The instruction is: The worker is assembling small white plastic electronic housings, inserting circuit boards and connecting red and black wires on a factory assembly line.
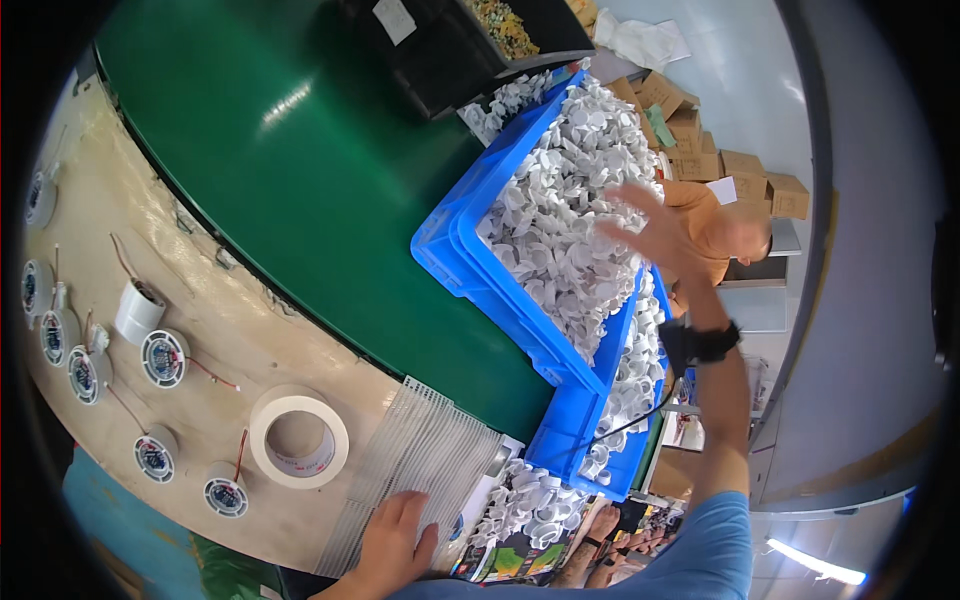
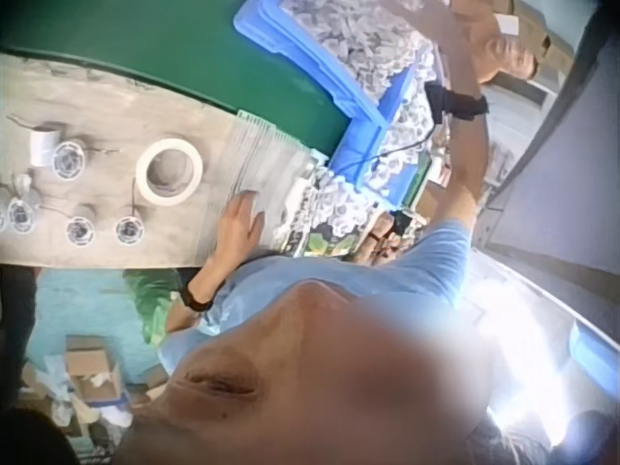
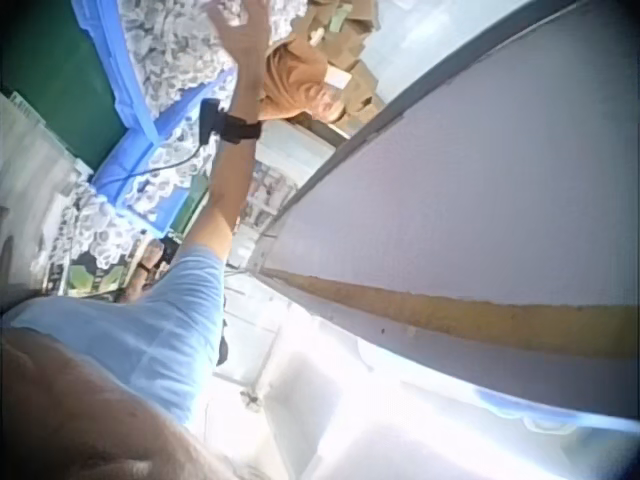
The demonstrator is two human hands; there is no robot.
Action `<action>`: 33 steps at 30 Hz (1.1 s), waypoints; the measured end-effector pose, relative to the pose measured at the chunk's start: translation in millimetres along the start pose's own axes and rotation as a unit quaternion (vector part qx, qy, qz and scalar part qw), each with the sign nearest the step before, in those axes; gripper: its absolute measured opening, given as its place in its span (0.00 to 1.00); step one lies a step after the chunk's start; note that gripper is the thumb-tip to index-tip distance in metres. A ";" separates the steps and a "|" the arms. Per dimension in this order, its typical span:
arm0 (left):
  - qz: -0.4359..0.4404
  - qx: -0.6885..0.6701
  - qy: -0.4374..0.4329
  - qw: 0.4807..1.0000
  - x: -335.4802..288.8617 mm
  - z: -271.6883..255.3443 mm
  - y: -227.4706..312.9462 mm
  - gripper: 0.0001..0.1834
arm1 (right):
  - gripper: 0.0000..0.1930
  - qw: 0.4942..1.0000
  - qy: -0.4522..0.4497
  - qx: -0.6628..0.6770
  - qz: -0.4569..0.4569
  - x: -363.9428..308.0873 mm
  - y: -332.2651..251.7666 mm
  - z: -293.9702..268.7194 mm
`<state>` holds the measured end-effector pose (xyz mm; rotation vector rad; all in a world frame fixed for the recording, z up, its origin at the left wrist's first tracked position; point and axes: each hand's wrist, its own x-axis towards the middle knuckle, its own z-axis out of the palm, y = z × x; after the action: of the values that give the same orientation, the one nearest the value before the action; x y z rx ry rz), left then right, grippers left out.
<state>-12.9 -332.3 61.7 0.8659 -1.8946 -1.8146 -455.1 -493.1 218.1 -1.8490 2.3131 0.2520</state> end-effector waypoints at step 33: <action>0.185 0.024 -0.070 0.980 7.3 31.9 -96.3 0.10 | 0.31 0.990 -0.080 -0.101 0.064 145.3 115.7 3.3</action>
<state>-22.5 -311.0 -37.3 0.3723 -2.0309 -1.6422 -599.5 -604.8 183.6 -1.6941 2.3720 0.6490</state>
